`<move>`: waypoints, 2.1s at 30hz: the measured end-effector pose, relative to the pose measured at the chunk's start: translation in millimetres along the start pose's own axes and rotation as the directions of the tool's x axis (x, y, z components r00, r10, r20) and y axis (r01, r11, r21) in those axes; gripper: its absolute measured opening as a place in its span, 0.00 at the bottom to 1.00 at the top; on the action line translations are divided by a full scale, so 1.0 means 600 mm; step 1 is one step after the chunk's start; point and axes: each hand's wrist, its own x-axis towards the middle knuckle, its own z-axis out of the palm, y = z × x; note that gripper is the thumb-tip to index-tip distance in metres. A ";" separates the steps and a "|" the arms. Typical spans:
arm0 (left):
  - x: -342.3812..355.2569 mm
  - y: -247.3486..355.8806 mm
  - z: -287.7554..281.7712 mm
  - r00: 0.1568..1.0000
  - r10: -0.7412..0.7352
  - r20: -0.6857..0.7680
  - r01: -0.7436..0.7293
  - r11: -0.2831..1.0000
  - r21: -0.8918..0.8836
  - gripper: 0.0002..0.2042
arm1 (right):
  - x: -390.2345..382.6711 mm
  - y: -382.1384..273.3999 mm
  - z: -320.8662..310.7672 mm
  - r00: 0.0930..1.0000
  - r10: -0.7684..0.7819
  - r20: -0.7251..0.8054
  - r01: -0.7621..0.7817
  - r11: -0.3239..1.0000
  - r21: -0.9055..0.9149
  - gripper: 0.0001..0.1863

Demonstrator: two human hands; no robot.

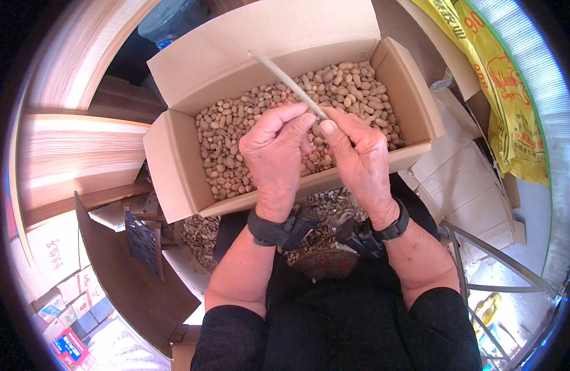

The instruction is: Cracking and processing nuts using a nutcracker tool.

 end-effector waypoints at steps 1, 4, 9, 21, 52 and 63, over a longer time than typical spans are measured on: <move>0.000 0.000 0.000 1.000 0.012 -0.001 -0.011 1.000 0.029 0.05 | -0.001 0.002 0.002 1.000 0.000 0.000 0.000 1.000 0.000 0.10; -0.002 0.011 0.005 1.000 0.004 -0.010 -0.003 0.996 0.089 0.04 | 0.002 0.007 0.003 0.977 -0.209 -0.051 0.200 0.971 -0.131 0.11; 0.004 0.004 -0.008 0.997 -0.068 0.046 0.068 0.998 0.015 0.05 | 0.004 0.004 -0.001 0.969 -0.246 -0.022 0.241 0.959 -0.149 0.11; 0.013 0.011 -0.011 0.965 -0.218 0.144 0.241 0.955 -0.170 0.06 | 0.003 0.004 -0.003 0.993 -0.079 -0.089 0.087 0.992 0.087 0.11; 0.011 0.008 -0.021 0.976 0.058 0.210 -0.125 0.939 0.320 0.05 | 0.010 -0.005 -0.005 0.984 0.177 -0.002 -0.173 0.962 0.213 0.06; 0.009 0.021 -0.014 0.963 -0.187 0.196 0.157 0.974 0.162 0.06 | 0.014 -0.011 -0.009 0.974 0.213 0.071 -0.225 0.926 0.304 0.04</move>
